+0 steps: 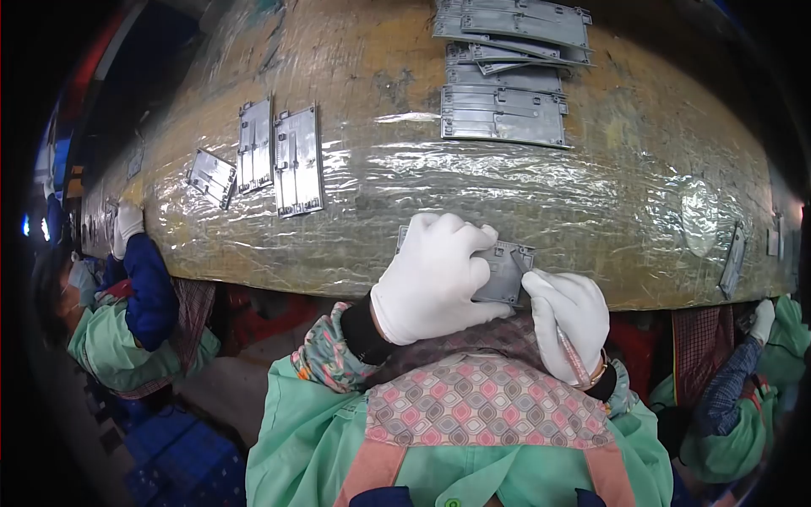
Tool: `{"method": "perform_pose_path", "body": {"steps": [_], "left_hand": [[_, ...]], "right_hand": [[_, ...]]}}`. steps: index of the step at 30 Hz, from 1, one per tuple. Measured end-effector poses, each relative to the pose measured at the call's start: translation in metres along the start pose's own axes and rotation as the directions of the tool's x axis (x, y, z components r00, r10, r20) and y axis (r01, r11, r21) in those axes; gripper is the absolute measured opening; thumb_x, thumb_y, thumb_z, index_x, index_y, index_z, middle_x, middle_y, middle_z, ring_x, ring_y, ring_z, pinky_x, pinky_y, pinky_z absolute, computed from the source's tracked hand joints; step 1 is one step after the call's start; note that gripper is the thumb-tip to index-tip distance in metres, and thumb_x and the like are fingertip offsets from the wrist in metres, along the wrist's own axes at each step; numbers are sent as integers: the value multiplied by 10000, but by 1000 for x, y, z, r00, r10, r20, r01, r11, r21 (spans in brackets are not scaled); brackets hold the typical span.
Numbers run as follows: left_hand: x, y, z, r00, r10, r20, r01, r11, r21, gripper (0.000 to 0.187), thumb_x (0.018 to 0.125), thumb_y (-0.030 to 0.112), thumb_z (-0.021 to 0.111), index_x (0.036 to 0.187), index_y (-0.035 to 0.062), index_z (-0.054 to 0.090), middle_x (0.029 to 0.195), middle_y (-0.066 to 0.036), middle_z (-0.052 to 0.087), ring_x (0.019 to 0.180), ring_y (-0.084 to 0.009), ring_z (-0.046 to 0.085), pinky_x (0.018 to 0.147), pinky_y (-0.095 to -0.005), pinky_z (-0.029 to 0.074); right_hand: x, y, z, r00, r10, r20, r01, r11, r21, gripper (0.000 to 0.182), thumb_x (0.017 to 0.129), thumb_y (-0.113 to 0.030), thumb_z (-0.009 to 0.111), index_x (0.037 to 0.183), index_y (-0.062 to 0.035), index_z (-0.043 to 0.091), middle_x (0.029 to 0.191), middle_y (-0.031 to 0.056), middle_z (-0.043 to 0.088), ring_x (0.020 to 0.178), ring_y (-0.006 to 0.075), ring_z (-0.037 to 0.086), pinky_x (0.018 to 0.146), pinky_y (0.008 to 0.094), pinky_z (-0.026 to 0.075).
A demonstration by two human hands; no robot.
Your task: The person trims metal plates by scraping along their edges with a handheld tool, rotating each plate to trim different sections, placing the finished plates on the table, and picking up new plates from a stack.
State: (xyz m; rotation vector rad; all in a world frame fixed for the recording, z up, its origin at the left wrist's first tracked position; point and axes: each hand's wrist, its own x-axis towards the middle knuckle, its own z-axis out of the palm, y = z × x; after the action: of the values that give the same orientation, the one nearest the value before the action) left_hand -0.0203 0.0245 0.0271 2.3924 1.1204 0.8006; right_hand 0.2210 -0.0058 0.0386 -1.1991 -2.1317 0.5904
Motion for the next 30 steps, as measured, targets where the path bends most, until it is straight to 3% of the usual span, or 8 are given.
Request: {"method": "perform_pose_path", "body": {"steps": [5,9,17,30], "left_hand": [[1,-2,-1,1000,9,17,-9,1000,-15,553,557,364,1000,794,74,594,1246,-117,682,1032,-331,604,905,-491,445],[1,-2,0,1000,13,12,-13,1000,-12,556,555,356,1003,800,70,595,1241,-120,684,1027,-338,606,893,-492,451],[1,-3,1,1000,11,0,-11,999,-31,551,543,344,1008,783,75,591,1225,-123,688,1001,-340,607,874,-487,460],[1,0,1,1000,-1,-6,1,1000,-10,548,536,347,1010,775,72,601,1219,-117,688,1008,-331,606,869,-494,460]], "right_hand": [[4,3,8,997,-59,-58,59,998,-1,271,878,-43,735,1149,-32,748,1036,164,779,866,357,736,772,444,570],[5,4,5,998,-68,-10,67,998,-12,285,870,-37,738,1155,-29,741,1016,171,775,840,370,735,739,453,575],[-4,0,6,998,-39,-51,38,999,-29,303,874,-33,738,1176,-51,752,1075,144,779,912,327,730,839,433,551],[-6,-3,9,997,-4,-80,2,1000,-25,282,890,-43,740,1172,-51,758,1088,126,772,942,319,715,855,423,547]]}}
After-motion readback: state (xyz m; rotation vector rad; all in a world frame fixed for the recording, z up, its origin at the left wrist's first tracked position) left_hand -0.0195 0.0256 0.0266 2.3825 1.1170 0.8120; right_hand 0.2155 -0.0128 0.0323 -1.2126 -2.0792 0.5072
